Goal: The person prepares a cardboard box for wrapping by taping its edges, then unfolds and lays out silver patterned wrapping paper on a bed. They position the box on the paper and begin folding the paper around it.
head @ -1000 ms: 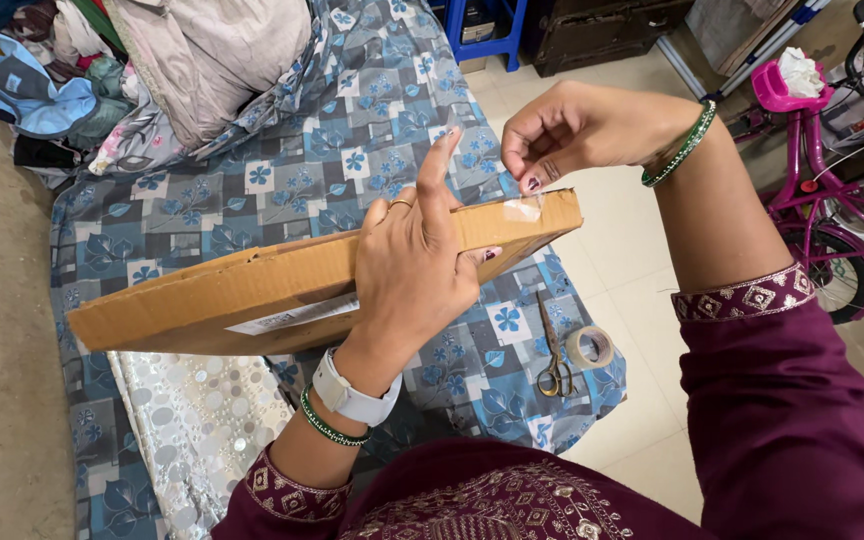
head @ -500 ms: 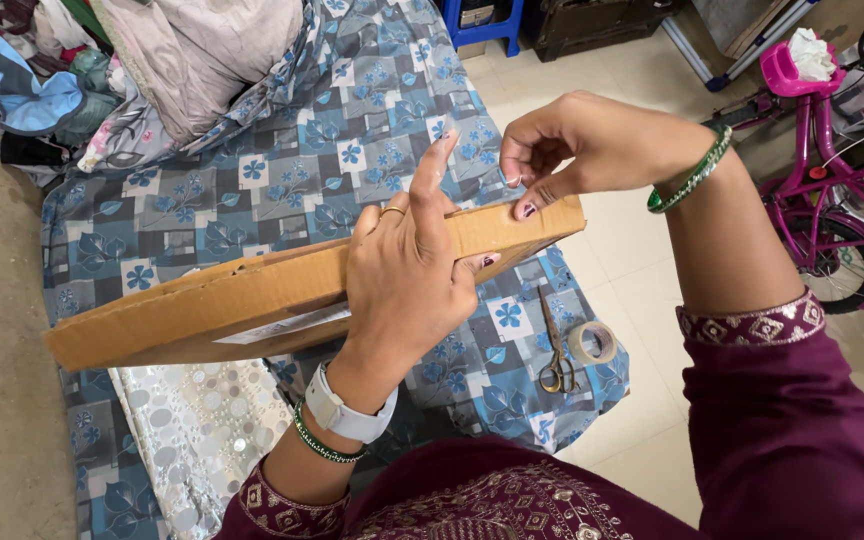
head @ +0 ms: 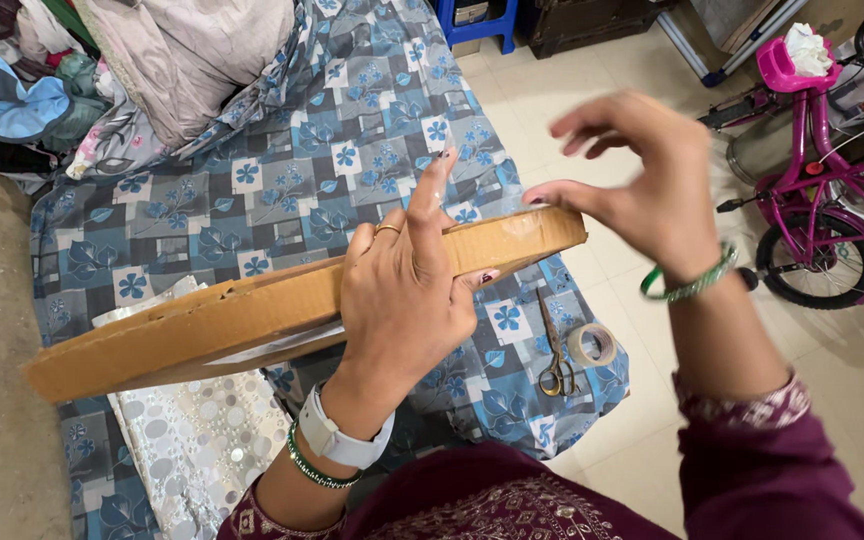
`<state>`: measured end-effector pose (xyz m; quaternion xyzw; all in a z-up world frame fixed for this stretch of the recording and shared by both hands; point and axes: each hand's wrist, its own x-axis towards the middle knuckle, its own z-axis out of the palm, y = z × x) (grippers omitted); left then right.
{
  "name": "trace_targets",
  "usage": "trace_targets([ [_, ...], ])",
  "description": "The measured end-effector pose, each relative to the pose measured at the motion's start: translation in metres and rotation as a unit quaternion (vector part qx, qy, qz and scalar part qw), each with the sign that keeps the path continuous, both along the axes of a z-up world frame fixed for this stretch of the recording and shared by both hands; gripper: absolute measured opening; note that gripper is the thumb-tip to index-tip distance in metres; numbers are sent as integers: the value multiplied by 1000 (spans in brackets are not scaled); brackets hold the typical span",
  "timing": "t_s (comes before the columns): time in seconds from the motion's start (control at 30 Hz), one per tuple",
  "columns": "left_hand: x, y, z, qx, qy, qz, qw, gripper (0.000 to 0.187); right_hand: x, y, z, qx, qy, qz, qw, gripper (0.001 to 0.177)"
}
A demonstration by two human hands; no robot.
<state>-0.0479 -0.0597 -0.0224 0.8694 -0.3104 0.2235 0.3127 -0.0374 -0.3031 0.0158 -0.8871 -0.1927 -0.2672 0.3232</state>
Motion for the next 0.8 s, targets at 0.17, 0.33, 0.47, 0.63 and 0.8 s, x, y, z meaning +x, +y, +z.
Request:
trace_targets([
  [0.17,-1,-2,2,-3,6,-1,1000,100,-44,31,-24,6,-97,-40,995,14],
  [0.33,-5,-3,2,-4,-19,-1,1000,100,-40,43,-33,34,-58,-79,995,15],
  [0.47,-2,-2,2,0,7,4,1000,102,-29,40,-36,124,46,-56,990,18],
  [0.63,-4,-4,1,0,-12,6,1000,100,-24,23,-42,255,197,10,947,21],
  [0.8,-8,-7,1,-11,-10,-8,1000,99,-11,0,-46,280,323,75,901,25],
])
